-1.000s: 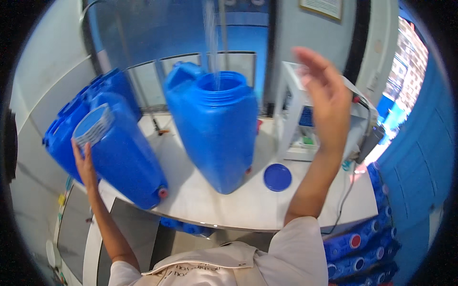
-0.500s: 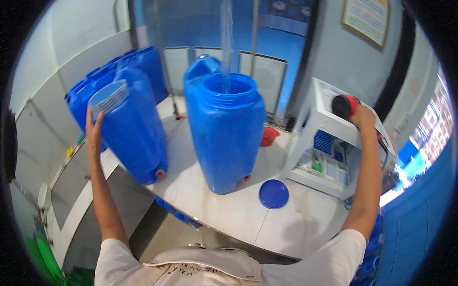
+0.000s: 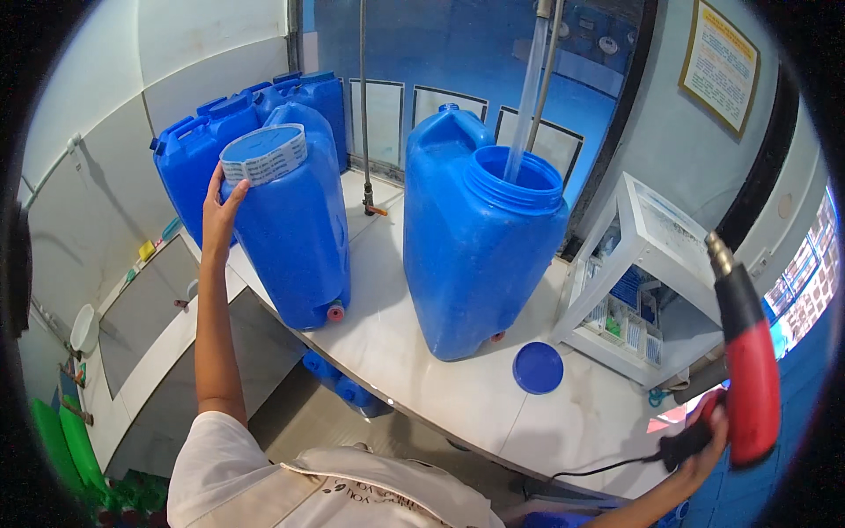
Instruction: The person fills blue plastic jerrycans with water from a tap, then applies a plastic seal strip around the cap and uses a heat gun to shrink and secure it. The person also scrubs a green jerrycan with a sponge and cuts a plastic seal strip with scissors.
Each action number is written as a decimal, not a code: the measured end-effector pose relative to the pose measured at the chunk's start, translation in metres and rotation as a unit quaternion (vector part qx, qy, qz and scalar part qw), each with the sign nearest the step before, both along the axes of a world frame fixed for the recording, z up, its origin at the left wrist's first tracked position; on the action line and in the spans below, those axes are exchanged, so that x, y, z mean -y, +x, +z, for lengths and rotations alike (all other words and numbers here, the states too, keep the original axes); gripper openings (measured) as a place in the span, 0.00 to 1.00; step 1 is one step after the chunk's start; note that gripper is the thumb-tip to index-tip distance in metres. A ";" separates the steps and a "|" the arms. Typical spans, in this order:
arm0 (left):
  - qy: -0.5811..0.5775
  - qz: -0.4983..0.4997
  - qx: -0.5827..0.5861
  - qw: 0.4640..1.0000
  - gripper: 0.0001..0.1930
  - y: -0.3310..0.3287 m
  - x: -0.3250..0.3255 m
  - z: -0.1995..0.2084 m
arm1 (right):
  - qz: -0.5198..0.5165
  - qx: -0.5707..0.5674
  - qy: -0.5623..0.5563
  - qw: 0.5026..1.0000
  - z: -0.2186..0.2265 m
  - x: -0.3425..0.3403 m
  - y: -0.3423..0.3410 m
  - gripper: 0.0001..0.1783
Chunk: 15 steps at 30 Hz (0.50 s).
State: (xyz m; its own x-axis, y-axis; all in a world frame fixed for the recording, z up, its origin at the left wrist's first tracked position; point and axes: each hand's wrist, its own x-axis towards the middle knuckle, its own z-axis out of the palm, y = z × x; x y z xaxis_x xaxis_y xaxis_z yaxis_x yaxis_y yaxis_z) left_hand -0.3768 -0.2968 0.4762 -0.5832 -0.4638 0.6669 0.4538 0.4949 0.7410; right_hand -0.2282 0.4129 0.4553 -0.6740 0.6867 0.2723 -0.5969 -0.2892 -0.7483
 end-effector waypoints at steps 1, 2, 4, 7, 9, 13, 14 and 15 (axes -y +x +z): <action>0.001 0.000 -0.001 1.000 0.41 0.004 0.004 0.000 | 0.144 -0.010 0.077 0.986 -0.011 0.024 0.019 0.24; 0.005 -0.005 -0.003 1.000 0.40 0.004 0.007 -0.002 | 0.281 -0.019 0.156 0.947 -0.015 0.048 0.038 0.25; -0.006 0.002 -0.013 1.000 0.40 -0.006 0.002 -0.005 | 0.286 -0.037 0.132 0.948 -0.030 0.107 0.054 0.28; -0.028 0.010 -0.014 0.999 0.41 -0.011 -0.003 -0.003 | 0.387 0.005 0.112 0.915 -0.017 0.216 0.038 0.31; -0.044 0.024 -0.015 0.999 0.42 -0.007 0.005 -0.004 | 0.419 0.047 0.100 0.901 -0.015 0.279 0.009 0.29; -0.064 0.043 -0.017 0.997 0.43 -0.007 0.003 -0.005 | 0.452 0.066 0.127 0.881 0.009 0.368 -0.035 0.23; -0.073 0.047 -0.013 0.996 0.43 -0.007 0.002 -0.004 | 0.467 0.071 0.111 0.874 0.012 0.378 -0.041 0.21; -0.080 0.049 -0.015 0.995 0.43 -0.005 0.001 -0.002 | 0.483 0.076 0.094 0.867 0.015 0.386 -0.044 0.20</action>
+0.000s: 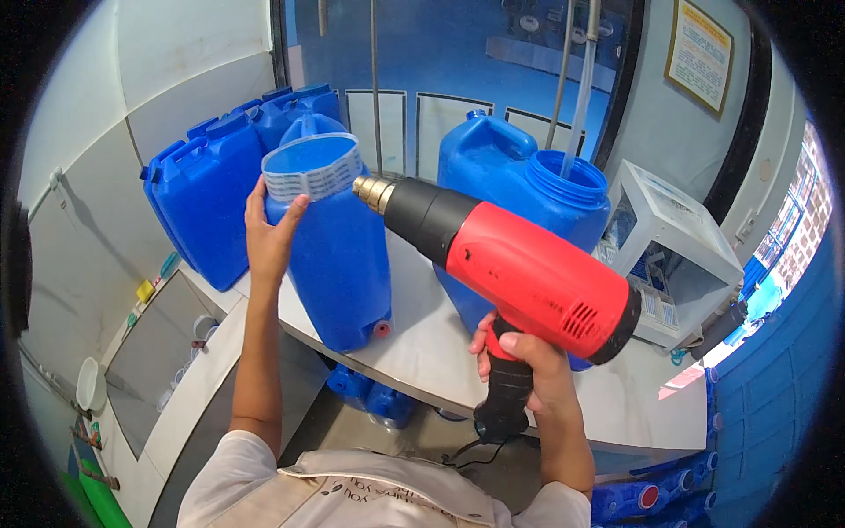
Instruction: The person fills blue plastic jerrycans with water from a tap, then applies a plastic seal strip around the cap and uses a heat gun to shrink and secure it. The person also scrubs a green jerrycan with a sponge and cuts a plastic seal strip with scissors.
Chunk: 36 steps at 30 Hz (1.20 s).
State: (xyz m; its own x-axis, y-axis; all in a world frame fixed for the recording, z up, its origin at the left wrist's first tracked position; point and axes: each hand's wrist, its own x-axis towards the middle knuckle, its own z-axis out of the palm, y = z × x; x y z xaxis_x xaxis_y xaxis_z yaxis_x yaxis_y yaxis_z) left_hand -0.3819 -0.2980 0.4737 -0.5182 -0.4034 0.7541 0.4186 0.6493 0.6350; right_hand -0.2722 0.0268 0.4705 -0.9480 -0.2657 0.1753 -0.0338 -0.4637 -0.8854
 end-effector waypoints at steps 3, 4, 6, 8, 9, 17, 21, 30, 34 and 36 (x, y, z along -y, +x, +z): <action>-0.005 0.009 -0.001 1.000 0.43 0.004 -0.002 0.002 | 0.007 0.008 -0.030 0.999 0.008 0.013 -0.005 0.18; 0.002 0.010 0.001 1.000 0.44 0.003 -0.003 0.002 | 0.005 0.018 -0.035 0.999 0.011 0.016 -0.005 0.18; 0.013 0.007 0.009 1.000 0.44 0.004 -0.004 0.004 | -0.006 0.019 -0.020 1.000 0.021 0.021 -0.004 0.18; 0.002 0.014 0.000 1.000 0.44 0.004 -0.003 0.003 | -0.014 0.023 -0.002 1.000 0.030 0.023 -0.006 0.18; -0.003 0.017 -0.005 1.000 0.44 0.004 -0.003 0.002 | -0.017 0.025 0.007 1.000 0.034 0.023 -0.008 0.18; 0.000 0.026 -0.036 0.999 0.43 0.001 -0.004 -0.003 | -0.056 0.046 0.089 0.993 0.097 0.031 -0.040 0.17; -0.010 0.032 -0.050 0.998 0.43 0.002 -0.006 -0.004 | -0.078 0.031 0.165 0.983 0.132 0.046 -0.052 0.20; 0.051 0.011 -0.050 0.997 0.40 0.004 -0.008 -0.003 | -0.068 -0.050 0.312 0.947 0.188 0.104 -0.069 0.24; 0.039 0.015 -0.075 0.996 0.39 0.000 -0.010 -0.006 | -0.059 -0.103 0.350 0.929 0.198 0.123 -0.068 0.26; 0.029 0.029 -0.081 0.996 0.38 -0.001 -0.010 -0.007 | -0.043 -0.125 0.375 0.918 0.204 0.130 -0.062 0.26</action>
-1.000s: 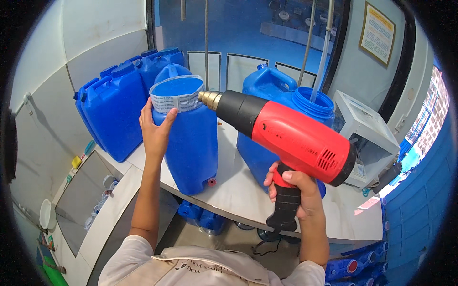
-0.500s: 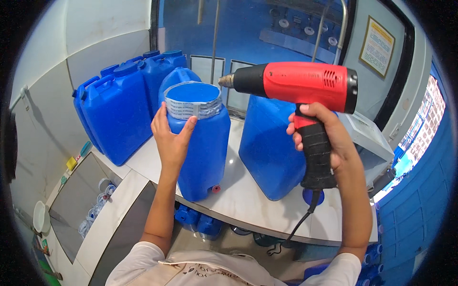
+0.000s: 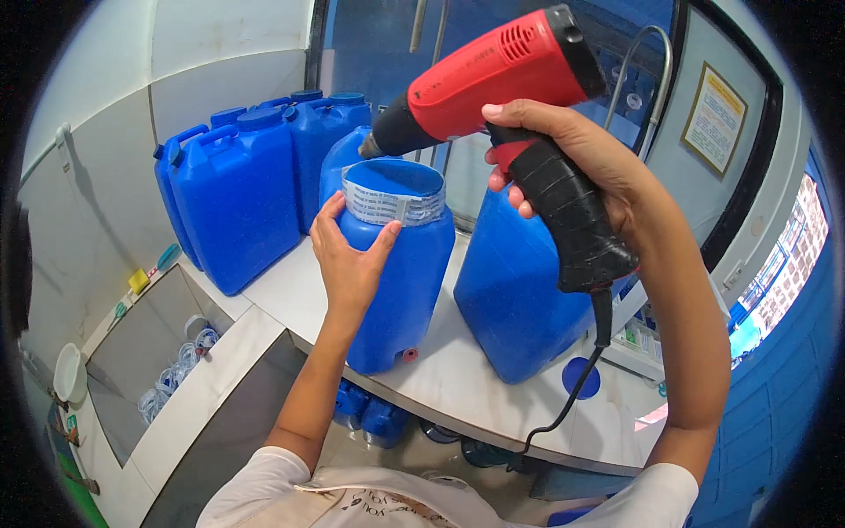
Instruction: The person fills blue plastic jerrycans with water from a tap, then applies a plastic seal strip around the cap and uses a heat gun to shrink and secure it. The person also scrubs a green jerrycan with a sponge and cuts a plastic seal strip with scissors.
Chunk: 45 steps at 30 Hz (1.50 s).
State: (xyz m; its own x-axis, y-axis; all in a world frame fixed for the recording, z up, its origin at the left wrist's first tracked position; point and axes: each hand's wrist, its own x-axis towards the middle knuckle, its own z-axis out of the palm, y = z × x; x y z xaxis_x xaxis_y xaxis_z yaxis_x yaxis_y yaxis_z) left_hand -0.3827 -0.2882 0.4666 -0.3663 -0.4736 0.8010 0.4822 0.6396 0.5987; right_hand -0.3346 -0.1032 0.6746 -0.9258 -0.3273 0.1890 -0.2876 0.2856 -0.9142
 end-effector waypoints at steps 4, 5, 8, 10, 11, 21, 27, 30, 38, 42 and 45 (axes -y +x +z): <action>-0.012 0.013 -0.003 1.000 0.38 0.001 0.003 -0.002 | 0.028 -0.018 0.061 0.998 0.012 0.010 0.022 0.25; -0.011 0.004 -0.005 1.000 0.38 0.001 0.001 -0.002 | 0.027 -0.027 0.076 0.996 0.013 0.010 0.029 0.26; -0.014 0.014 -0.010 1.000 0.37 0.000 0.000 -0.003 | -0.007 -0.022 0.093 0.995 0.013 0.009 0.051 0.26; -0.015 0.015 -0.006 1.000 0.37 0.001 0.000 -0.005 | -0.013 -0.029 0.101 0.994 0.012 0.003 0.060 0.27; -0.017 0.015 -0.005 1.000 0.36 0.002 0.000 -0.005 | -0.016 -0.033 0.104 0.994 0.011 -0.001 0.063 0.27; -0.035 -0.032 -0.021 0.999 0.32 0.006 0.006 -0.012 | -0.037 0.013 -0.069 0.997 -0.047 -0.070 0.084 0.24; 0.041 -0.064 -0.045 0.996 0.30 0.014 0.005 -0.012 | -0.053 0.008 -0.190 0.980 -0.136 -0.104 0.076 0.28; 0.069 -0.096 -0.058 0.991 0.29 0.023 0.006 -0.012 | -0.035 0.032 -0.259 0.965 -0.188 -0.110 0.069 0.29; 0.091 -0.130 -0.053 0.986 0.26 0.038 -0.001 -0.009 | 0.011 0.011 -0.368 0.930 -0.250 -0.091 0.042 0.28; 0.085 -0.120 -0.038 0.988 0.26 0.040 0.002 -0.014 | 0.031 -0.019 -0.312 0.949 -0.258 -0.082 0.052 0.28; 0.101 -0.118 -0.039 0.987 0.25 0.042 0.007 -0.019 | 0.045 -0.033 -0.223 0.973 -0.274 -0.075 0.065 0.25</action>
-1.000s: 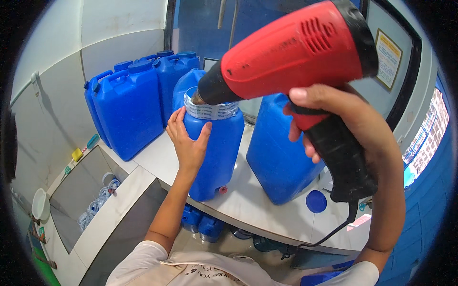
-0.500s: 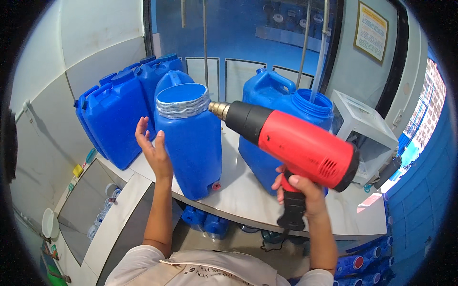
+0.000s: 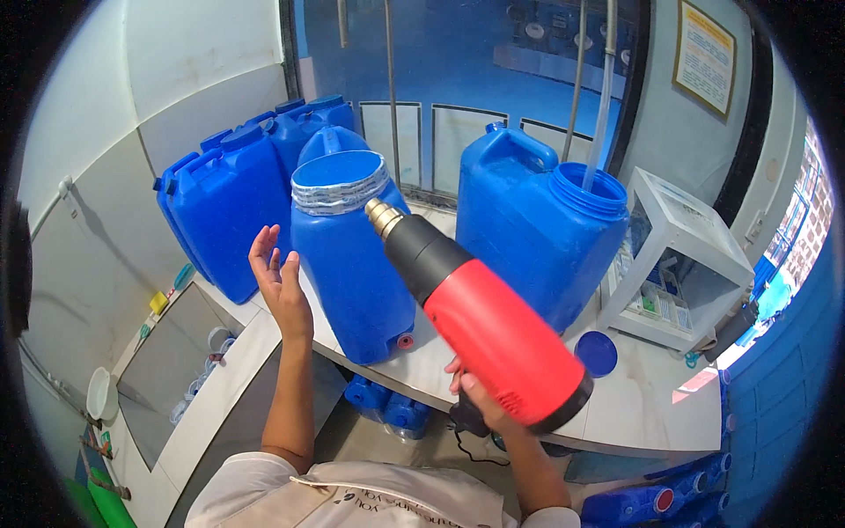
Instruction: The person fills blue plastic jerrycans with water from a tap, then applies a plastic seal strip around the cap and uses a heat gun to shrink and secure it. The person also scrubs a green jerrycan with a sponge and cuts a plastic seal strip with scissors.
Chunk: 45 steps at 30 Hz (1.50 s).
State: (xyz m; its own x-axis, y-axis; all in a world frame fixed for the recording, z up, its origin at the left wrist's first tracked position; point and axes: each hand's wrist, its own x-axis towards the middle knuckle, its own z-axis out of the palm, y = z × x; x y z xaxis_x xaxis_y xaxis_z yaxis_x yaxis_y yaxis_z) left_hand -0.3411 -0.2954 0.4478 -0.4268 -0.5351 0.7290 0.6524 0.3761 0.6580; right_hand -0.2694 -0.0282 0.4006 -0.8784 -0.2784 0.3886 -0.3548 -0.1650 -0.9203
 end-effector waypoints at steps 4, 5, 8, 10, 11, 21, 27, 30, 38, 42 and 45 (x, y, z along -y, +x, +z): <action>0.023 -0.011 -0.008 1.000 0.25 0.002 -0.003 -0.001 | -0.073 -0.046 0.045 0.995 -0.041 0.013 0.007 0.21; 0.026 -0.013 -0.009 1.000 0.25 0.002 -0.001 -0.002 | -0.071 -0.041 0.049 0.995 -0.046 0.016 0.005 0.21; 0.038 -0.016 -0.016 0.999 0.24 0.005 0.004 -0.007 | -0.054 -0.028 0.063 0.996 -0.052 0.027 0.003 0.20; 0.056 -0.023 -0.025 0.998 0.24 0.006 0.009 -0.010 | -0.037 -0.025 0.073 0.996 -0.053 0.036 0.000 0.19; 0.064 -0.026 -0.027 0.997 0.23 0.007 0.011 -0.012 | -0.029 -0.021 0.079 0.996 -0.053 0.040 -0.001 0.19; 0.129 -0.047 -0.047 0.989 0.21 0.013 0.040 -0.023 | -0.060 -0.108 0.169 0.978 -0.050 0.088 0.002 0.24; 0.171 -0.073 -0.053 0.981 0.20 0.011 0.054 -0.030 | -0.110 -0.324 0.288 0.894 0.024 0.134 0.019 0.31; 0.207 -0.115 -0.058 0.970 0.20 0.002 0.060 -0.032 | -0.122 -0.336 0.307 0.882 0.031 0.145 0.018 0.31; 0.110 -0.257 -0.008 0.960 0.27 -0.020 0.044 0.008 | -0.051 0.099 -0.015 0.994 0.014 0.078 0.032 0.26; 0.004 -0.185 0.068 0.980 0.29 -0.015 0.035 0.026 | -0.099 -0.065 0.086 0.989 0.028 0.034 0.047 0.26; -0.042 -0.124 0.058 0.990 0.30 -0.024 0.017 0.029 | -0.099 0.040 -0.091 0.990 0.046 0.011 0.037 0.25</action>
State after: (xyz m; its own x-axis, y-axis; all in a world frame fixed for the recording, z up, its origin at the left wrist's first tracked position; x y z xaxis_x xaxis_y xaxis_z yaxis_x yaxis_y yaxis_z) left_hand -0.3651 -0.3124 0.4764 -0.6209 -0.3437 0.7045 0.6529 0.2707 0.7074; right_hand -0.2328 -0.0395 0.4466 -0.9389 -0.0294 0.3431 -0.3236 -0.2653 -0.9082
